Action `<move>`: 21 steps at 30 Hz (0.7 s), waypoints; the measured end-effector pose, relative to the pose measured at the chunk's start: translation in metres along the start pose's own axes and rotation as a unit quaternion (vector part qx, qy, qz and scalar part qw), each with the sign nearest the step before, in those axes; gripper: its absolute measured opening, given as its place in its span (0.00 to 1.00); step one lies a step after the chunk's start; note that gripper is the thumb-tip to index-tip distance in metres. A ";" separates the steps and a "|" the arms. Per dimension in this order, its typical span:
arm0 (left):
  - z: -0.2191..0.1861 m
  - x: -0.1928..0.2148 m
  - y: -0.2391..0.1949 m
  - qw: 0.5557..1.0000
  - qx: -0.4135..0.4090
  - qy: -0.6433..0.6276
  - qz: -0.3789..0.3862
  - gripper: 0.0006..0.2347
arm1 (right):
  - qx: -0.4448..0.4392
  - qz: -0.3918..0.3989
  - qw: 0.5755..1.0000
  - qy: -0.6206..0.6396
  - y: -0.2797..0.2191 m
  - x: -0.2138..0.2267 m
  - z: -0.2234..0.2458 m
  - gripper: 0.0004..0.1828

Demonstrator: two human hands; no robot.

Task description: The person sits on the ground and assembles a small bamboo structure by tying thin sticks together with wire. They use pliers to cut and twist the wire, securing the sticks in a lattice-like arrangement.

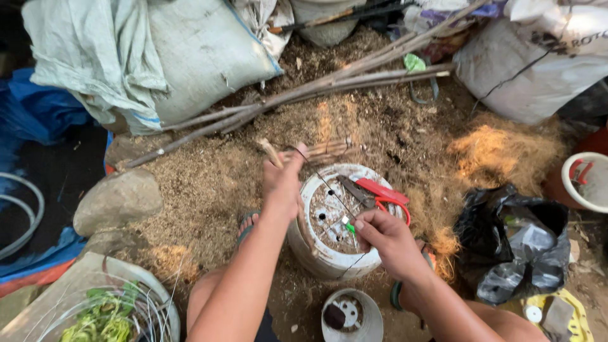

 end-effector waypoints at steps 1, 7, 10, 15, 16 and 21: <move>0.003 0.008 0.001 0.999 0.032 -0.021 -0.010 0.21 | -0.013 -0.005 1.000 -0.020 -0.004 -0.001 -0.008 0.10; -0.015 0.013 0.001 0.980 0.057 -0.191 -0.008 0.22 | -0.018 -0.074 0.989 -0.125 -0.017 -0.016 -0.041 0.13; -0.016 0.012 -0.004 0.974 0.063 -0.217 -0.012 0.23 | -0.048 -0.112 0.988 -0.097 -0.023 -0.017 -0.053 0.16; -0.013 0.000 -0.013 0.952 0.109 -0.284 0.030 0.26 | 0.082 -0.097 0.987 -0.101 -0.008 -0.017 -0.021 0.18; -0.014 -0.002 -0.012 0.949 0.108 -0.292 0.044 0.27 | 0.069 -0.076 0.989 -0.107 -0.006 -0.018 -0.022 0.18; -0.009 0.000 -0.005 0.962 0.112 -0.226 0.102 0.37 | 0.112 -0.119 0.956 -0.245 -0.008 -0.003 -0.002 0.17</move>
Point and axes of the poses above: each hand's wrist, its own y-axis towards the middle knuckle, its own x-axis out of the back of the hand, z = x × y, the point moved 10 cm from there along y, towards the middle knuckle, and after that the axes turned 10 degrees about -z, right-handed, at the moved point
